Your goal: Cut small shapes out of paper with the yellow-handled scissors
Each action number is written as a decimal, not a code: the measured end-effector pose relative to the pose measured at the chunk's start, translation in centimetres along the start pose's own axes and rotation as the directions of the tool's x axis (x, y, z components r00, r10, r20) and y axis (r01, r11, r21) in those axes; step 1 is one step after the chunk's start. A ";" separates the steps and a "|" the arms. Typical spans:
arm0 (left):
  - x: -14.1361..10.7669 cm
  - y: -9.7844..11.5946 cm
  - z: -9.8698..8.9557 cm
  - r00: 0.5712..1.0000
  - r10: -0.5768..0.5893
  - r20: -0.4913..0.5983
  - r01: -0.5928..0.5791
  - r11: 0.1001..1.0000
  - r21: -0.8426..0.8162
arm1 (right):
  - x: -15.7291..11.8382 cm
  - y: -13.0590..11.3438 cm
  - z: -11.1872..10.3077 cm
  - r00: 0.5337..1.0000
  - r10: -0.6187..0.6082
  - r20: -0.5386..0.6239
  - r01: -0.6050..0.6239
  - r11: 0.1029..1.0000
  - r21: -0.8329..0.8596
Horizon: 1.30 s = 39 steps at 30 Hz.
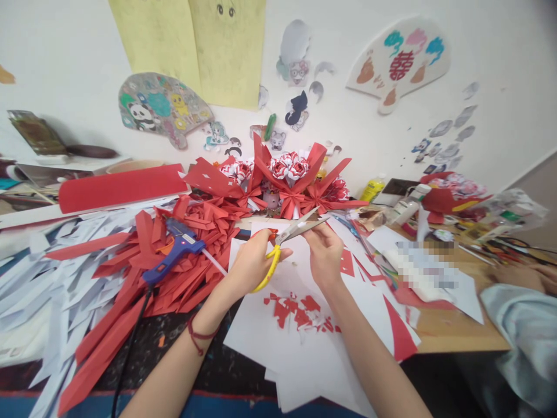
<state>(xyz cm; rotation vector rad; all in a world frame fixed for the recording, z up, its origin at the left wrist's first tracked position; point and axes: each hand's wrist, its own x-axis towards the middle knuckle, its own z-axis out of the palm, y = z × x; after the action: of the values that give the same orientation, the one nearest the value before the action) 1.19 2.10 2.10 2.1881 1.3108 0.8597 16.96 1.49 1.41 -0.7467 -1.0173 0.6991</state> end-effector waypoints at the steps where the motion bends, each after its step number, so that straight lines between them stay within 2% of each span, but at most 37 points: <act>1: 0.0 0.0 0.0 1.000 -0.004 0.003 0.004 1.000 0.002 | 0.0 0.0 0.0 1.000 -0.003 -0.006 0.003 1.000 0.001; 13: 0.2 -0.5 0.9 1.000 0.012 -0.009 -0.011 1.000 0.020 | -0.3 0.0 0.4 0.996 0.021 -0.082 -0.018 0.999 0.038; 22: -0.1 -0.1 1.9 0.999 0.040 -0.036 -0.040 0.999 -0.010 | -0.8 0.3 0.8 0.991 0.048 -0.122 -0.033 0.992 0.122; 32: -0.3 0.4 2.4 1.000 0.001 -0.029 -0.002 0.999 -0.037 | -1.2 0.2 1.5 0.980 0.140 -0.140 -0.107 0.969 0.221; 39: -0.4 0.7 2.5 0.999 -0.019 -0.035 0.018 1.000 -0.011 | -1.3 0.2 1.6 0.979 0.143 -0.148 -0.108 0.969 0.221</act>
<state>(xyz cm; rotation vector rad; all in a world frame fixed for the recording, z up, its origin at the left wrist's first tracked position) 3.21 1.32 0.70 2.1586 1.3374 0.8996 14.97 0.90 1.15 -0.6736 -0.7378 0.8289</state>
